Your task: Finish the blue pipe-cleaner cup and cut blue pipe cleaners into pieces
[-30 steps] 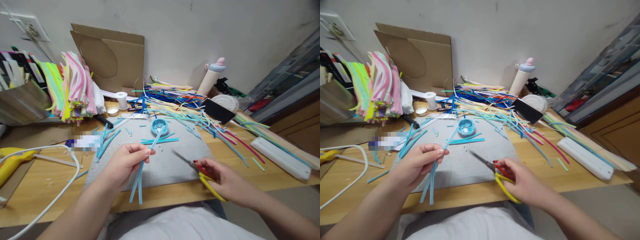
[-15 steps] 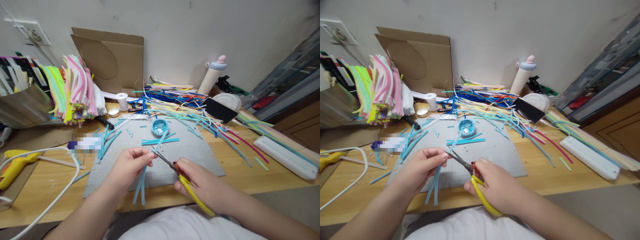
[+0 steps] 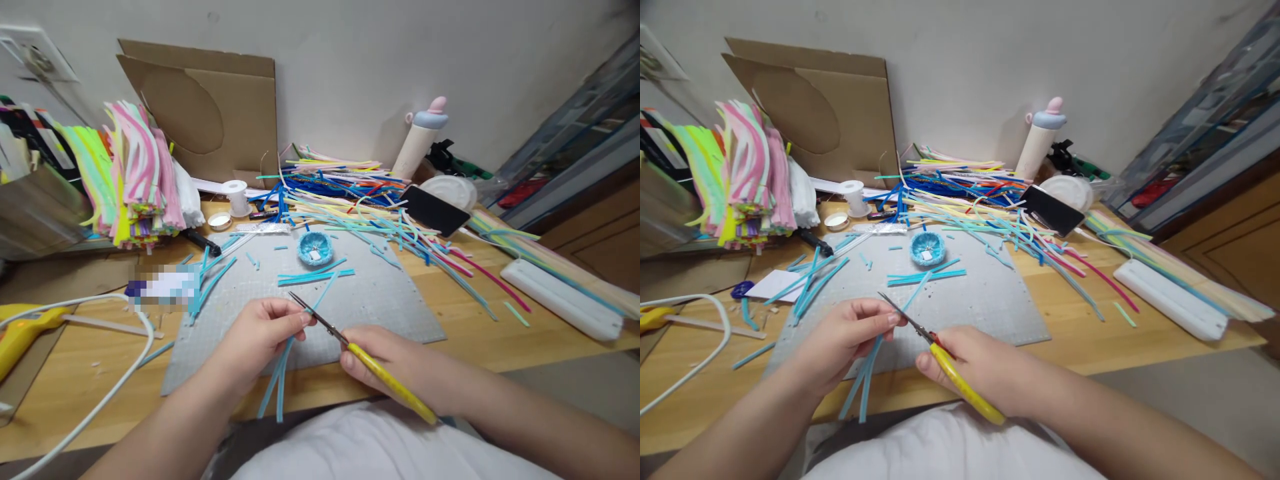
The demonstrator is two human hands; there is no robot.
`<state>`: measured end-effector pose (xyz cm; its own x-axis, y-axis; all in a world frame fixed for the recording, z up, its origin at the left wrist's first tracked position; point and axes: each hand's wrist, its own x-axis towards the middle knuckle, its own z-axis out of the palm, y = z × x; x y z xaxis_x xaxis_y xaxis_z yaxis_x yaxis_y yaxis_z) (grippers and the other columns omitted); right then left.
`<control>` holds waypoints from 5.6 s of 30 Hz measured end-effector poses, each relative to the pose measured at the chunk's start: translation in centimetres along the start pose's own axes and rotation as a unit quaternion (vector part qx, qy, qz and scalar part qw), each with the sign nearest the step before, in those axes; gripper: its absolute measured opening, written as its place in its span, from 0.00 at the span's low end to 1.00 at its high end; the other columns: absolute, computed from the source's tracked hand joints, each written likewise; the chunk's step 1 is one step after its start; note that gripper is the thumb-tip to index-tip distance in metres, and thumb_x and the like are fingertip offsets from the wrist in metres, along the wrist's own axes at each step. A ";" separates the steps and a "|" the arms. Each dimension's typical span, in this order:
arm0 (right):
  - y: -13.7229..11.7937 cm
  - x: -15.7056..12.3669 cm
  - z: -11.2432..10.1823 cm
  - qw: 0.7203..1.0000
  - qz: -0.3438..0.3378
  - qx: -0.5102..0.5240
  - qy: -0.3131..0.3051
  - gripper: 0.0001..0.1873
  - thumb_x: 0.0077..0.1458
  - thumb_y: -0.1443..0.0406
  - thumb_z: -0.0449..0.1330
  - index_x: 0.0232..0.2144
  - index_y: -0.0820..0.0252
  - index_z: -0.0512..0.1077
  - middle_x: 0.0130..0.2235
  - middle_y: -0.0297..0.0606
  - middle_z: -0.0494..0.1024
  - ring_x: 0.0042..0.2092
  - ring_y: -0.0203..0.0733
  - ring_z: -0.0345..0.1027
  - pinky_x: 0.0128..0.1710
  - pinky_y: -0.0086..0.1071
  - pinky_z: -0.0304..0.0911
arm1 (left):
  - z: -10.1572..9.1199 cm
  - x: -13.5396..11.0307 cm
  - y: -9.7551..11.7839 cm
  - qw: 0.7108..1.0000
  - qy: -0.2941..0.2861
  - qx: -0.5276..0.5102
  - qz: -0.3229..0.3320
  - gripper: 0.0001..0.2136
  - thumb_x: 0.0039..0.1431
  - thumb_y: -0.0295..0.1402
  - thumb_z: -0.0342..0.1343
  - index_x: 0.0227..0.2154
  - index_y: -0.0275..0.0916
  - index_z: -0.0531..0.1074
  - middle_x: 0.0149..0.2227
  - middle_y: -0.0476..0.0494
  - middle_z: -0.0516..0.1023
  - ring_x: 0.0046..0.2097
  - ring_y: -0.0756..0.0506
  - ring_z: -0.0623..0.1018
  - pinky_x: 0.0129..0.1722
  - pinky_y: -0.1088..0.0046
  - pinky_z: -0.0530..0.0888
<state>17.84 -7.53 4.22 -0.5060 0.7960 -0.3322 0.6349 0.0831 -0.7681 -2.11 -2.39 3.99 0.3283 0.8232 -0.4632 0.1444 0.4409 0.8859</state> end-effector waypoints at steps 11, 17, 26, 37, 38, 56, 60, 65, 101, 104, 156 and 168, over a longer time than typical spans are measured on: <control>-0.7 1.1 1.1 0.993 0.026 0.115 -0.029 0.29 0.57 0.42 0.35 0.20 0.56 0.54 0.16 0.28 0.60 0.18 0.31 0.51 0.18 0.27 0.45 | -1.0 0.4 0.3 0.998 -0.015 -0.020 -0.054 0.10 0.38 0.36 0.62 0.22 0.33 0.75 0.16 0.51 0.68 0.15 0.59 0.53 0.16 0.78 0.42; -0.6 1.9 1.9 0.986 0.105 0.122 -0.052 0.34 0.51 0.36 0.34 0.21 0.57 0.56 0.15 0.28 0.59 0.15 0.30 0.52 0.13 0.25 0.46 | -1.5 0.6 -0.1 0.997 -0.010 -0.039 -0.073 0.10 0.37 0.35 0.62 0.21 0.31 0.76 0.17 0.49 0.70 0.16 0.58 0.56 0.16 0.78 0.44; 0.7 3.7 3.1 0.960 0.151 0.217 -0.090 0.33 0.49 0.35 0.37 0.21 0.57 0.56 0.14 0.26 0.57 0.12 0.30 0.52 0.09 0.24 0.49 | -2.9 1.6 -1.8 0.995 -0.017 -0.034 -0.091 0.12 0.40 0.37 0.61 0.25 0.32 0.76 0.18 0.52 0.69 0.15 0.59 0.52 0.16 0.77 0.41; 1.4 3.3 1.1 0.870 0.131 0.437 -0.186 0.34 0.50 0.36 0.38 0.25 0.60 0.60 0.22 0.26 0.57 0.18 0.27 0.52 0.17 0.23 0.54 | -2.9 0.9 -1.6 0.998 -0.022 -0.032 -0.043 0.09 0.41 0.35 0.64 0.17 0.34 0.73 0.21 0.47 0.73 0.28 0.53 0.70 0.23 0.82 0.59; 1.4 3.1 0.6 0.893 0.126 0.397 -0.171 0.34 0.51 0.37 0.38 0.26 0.60 0.61 0.21 0.27 0.58 0.18 0.28 0.52 0.17 0.24 0.53 | -3.1 0.8 -1.4 0.999 -0.011 -0.027 -0.038 0.10 0.41 0.35 0.64 0.16 0.35 0.73 0.21 0.47 0.73 0.27 0.53 0.69 0.22 0.82 0.58; 2.3 0.3 -2.2 0.980 -0.004 -0.019 0.197 0.15 0.57 0.58 0.54 0.44 0.58 0.70 0.45 0.44 0.73 0.47 0.46 0.65 0.49 0.41 0.59 | -0.5 1.5 0.0 0.985 0.054 -0.147 0.065 0.08 0.46 0.35 0.63 0.25 0.36 0.73 0.24 0.52 0.73 0.17 0.60 0.61 0.16 0.85 0.55; 0.5 2.0 0.6 0.929 -0.027 0.365 0.051 0.15 0.57 0.54 0.52 0.36 0.58 0.67 0.31 0.34 0.72 0.31 0.35 0.67 0.35 0.32 0.65 | 2.8 1.7 0.4 0.989 0.010 -0.113 0.095 0.09 0.49 0.37 0.60 0.27 0.36 0.71 0.21 0.51 0.71 0.21 0.55 0.69 0.23 0.79 0.66; 2.0 2.7 1.1 0.863 0.066 0.499 0.043 0.18 0.53 0.50 0.55 0.29 0.59 0.63 0.20 0.21 0.51 0.17 0.24 0.38 0.15 0.21 0.35 | 1.9 2.6 -1.2 0.972 0.084 0.124 0.180 0.12 0.53 0.35 0.55 0.41 0.39 0.69 0.27 0.49 0.72 0.28 0.49 0.70 0.30 0.72 0.67; 14.1 4.5 -15.0 0.848 0.166 -0.280 0.419 0.11 0.51 0.62 0.54 0.33 0.62 0.74 0.36 0.45 0.74 0.39 0.47 0.66 0.37 0.35 0.58 | 1.4 5.1 0.1 0.991 0.082 -0.018 0.105 0.17 0.50 0.43 0.59 0.17 0.38 0.63 0.15 0.55 0.62 0.20 0.54 0.60 0.22 0.77 0.56; 16.5 5.4 -15.6 0.840 0.188 -0.285 0.423 0.12 0.48 0.61 0.57 0.31 0.62 0.75 0.35 0.46 0.75 0.38 0.48 0.67 0.35 0.35 0.57 | 1.4 5.2 0.0 0.991 0.077 -0.053 0.093 0.15 0.48 0.43 0.60 0.19 0.37 0.65 0.16 0.54 0.64 0.20 0.54 0.61 0.22 0.78 0.57; 0.4 5.0 -2.6 0.924 0.084 0.368 -0.065 0.13 0.52 0.58 0.51 0.21 0.60 0.62 0.13 0.29 0.68 0.09 0.28 0.52 0.08 0.20 0.48 | 0.2 4.2 1.3 0.964 0.001 -0.239 0.116 0.07 0.46 0.30 0.65 0.26 0.33 0.73 0.20 0.52 0.73 0.20 0.55 0.73 0.18 0.84 0.69; 2.7 6.5 -1.1 0.913 -0.291 0.072 0.275 0.20 0.54 0.68 0.59 0.51 0.51 0.69 0.44 0.40 0.72 0.45 0.40 0.67 0.45 0.34 0.65 | 1.5 4.5 0.1 0.918 -0.048 -0.389 -0.050 0.04 0.54 0.21 0.55 0.26 0.32 0.70 0.21 0.50 0.72 0.21 0.58 0.73 0.22 0.89 0.72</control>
<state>16.92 -1.47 0.63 -0.3379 0.8263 0.4505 0.2491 0.5401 -0.8039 0.76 0.82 2.04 0.4364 0.7462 -0.5026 -0.5211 0.6651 0.5349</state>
